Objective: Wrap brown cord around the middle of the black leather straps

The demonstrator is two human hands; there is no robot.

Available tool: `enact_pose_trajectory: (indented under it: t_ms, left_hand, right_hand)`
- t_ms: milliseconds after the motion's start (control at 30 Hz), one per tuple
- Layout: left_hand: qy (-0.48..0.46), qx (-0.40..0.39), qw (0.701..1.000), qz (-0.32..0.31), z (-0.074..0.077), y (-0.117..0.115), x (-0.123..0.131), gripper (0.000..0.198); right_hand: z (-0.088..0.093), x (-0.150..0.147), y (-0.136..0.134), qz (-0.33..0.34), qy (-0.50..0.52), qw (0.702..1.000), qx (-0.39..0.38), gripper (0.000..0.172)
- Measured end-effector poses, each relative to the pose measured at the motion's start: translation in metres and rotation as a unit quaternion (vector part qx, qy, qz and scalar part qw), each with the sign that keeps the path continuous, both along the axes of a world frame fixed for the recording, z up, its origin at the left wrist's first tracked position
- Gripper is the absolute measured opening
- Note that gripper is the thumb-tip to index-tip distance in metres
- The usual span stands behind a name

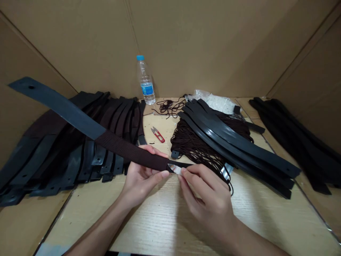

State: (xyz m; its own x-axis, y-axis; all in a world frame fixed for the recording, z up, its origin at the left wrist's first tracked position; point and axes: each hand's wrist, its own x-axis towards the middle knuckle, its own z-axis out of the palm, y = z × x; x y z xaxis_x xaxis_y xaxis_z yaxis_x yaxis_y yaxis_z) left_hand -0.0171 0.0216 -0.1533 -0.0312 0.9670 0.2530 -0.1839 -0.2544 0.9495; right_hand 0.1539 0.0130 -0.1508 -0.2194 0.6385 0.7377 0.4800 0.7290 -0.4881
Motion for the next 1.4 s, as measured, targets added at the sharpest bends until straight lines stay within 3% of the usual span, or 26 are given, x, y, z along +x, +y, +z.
enact_pose_trajectory:
  t_ms: [533, 800, 967, 1167, 1400]
  left_hand:
    - [-0.045, -0.051, 0.997, -0.046, 0.007, 0.001, 0.002, 0.044]
    - [-0.017, -0.043, 0.998, -0.039, 0.009, 0.001, -0.001, 0.043]
    - [-0.019, -0.046, 0.999, -0.014, 0.011, 0.004, -0.005, 0.045]
    - [-0.047, -0.055, 0.997, -0.040, 0.007, 0.007, -0.010, 0.047]
    - [-0.062, -0.089, 0.992, -0.066, 0.009, 0.009, -0.009, 0.048]
  right_hand:
    - [-0.002, 0.004, 0.008, 0.063, 0.078, 0.992, -0.076, 0.012]
    - [-0.002, 0.008, 0.013, 0.096, 0.050, 0.990, -0.089, 0.013]
    - [0.004, 0.019, 0.024, 0.107, -0.059, 0.992, -0.021, 0.024]
    - [0.010, 0.031, 0.037, 0.102, -0.181, 0.978, 0.031, 0.026]
    - [0.010, 0.029, 0.034, 0.114, -0.229, 0.958, 0.127, 0.027]
